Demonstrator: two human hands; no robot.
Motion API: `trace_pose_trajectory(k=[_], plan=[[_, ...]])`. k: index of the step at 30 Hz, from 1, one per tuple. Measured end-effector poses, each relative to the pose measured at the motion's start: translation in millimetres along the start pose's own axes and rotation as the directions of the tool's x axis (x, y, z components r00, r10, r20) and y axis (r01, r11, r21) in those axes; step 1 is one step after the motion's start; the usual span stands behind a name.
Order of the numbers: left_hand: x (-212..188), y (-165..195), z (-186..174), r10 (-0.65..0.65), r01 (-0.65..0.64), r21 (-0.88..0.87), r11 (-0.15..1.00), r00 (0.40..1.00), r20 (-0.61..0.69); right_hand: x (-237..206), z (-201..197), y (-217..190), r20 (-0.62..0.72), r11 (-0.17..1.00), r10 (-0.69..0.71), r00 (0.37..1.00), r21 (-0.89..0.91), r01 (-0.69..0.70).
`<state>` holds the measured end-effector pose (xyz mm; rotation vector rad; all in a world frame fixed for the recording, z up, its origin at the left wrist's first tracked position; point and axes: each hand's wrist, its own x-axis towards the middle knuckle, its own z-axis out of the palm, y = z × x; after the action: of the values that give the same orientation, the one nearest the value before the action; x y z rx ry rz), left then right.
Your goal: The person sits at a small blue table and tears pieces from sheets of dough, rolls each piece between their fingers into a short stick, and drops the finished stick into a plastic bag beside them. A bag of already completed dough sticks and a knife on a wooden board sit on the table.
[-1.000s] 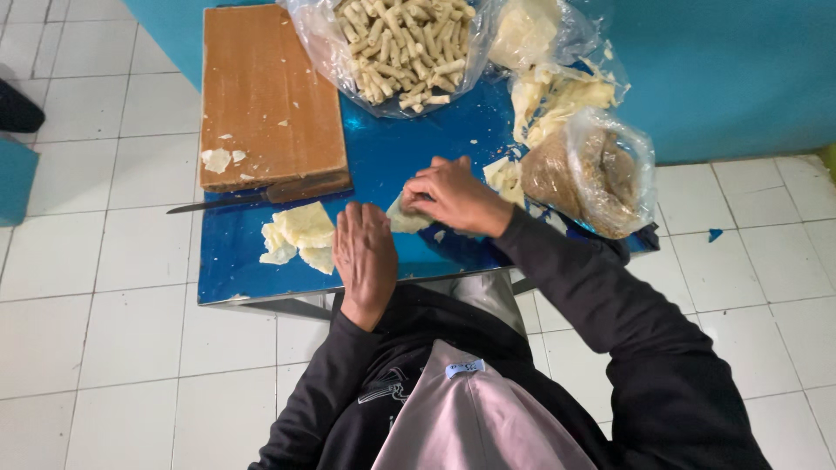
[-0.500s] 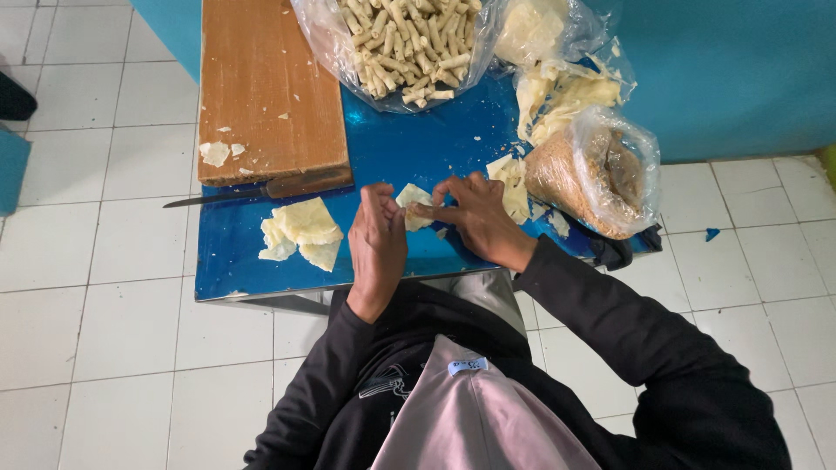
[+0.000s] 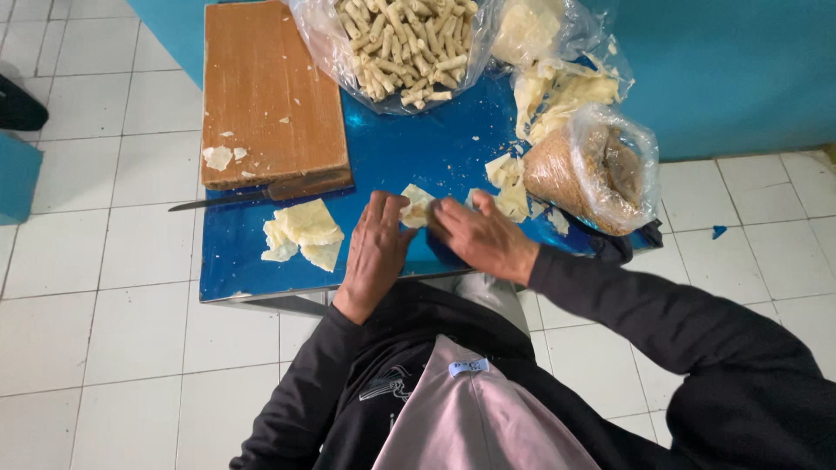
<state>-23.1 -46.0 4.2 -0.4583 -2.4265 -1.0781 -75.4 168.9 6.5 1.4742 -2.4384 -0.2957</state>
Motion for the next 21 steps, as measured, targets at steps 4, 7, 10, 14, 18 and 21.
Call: trace_pose_trajectory(k=[4, 7, 10, 14, 18, 21], plan=[[0, -2, 4, -0.004, 0.005, 0.015, 1.000, 1.000, -0.016, -3, -10, 12, -0.174, 0.952, 0.183, 0.968, 0.277, -0.130], [-1, -7, 6, -0.037, 0.036, -0.031, 0.999, 0.999, -0.028, -12, -14, -1, -0.138, 0.884, 0.383, 0.913, 0.343, -0.318], [-2, -11, 7, 0.105, -0.103, 0.033, 0.994, 0.992, -0.074, -22, -14, -28, -0.195, 0.860, 0.435, 0.879, 0.379, -0.341], [-2, -11, 8, -0.071, 0.067, -0.094, 0.993, 0.996, -0.046, -25, -14, -41, -0.220, 0.858, 0.484, 0.847, 0.308, -0.411], [1, -14, 8, -0.108, 0.099, -0.157, 0.983, 0.993, -0.054, -16, -12, -40, -0.234, 0.835, 0.533, 0.813, 0.297, -0.463], [0, -14, 8, -0.114, 0.102, -0.197, 0.975, 0.992, -0.048, -9, -9, -38, -0.239, 0.807, 0.566, 0.789, 0.359, -0.470]])
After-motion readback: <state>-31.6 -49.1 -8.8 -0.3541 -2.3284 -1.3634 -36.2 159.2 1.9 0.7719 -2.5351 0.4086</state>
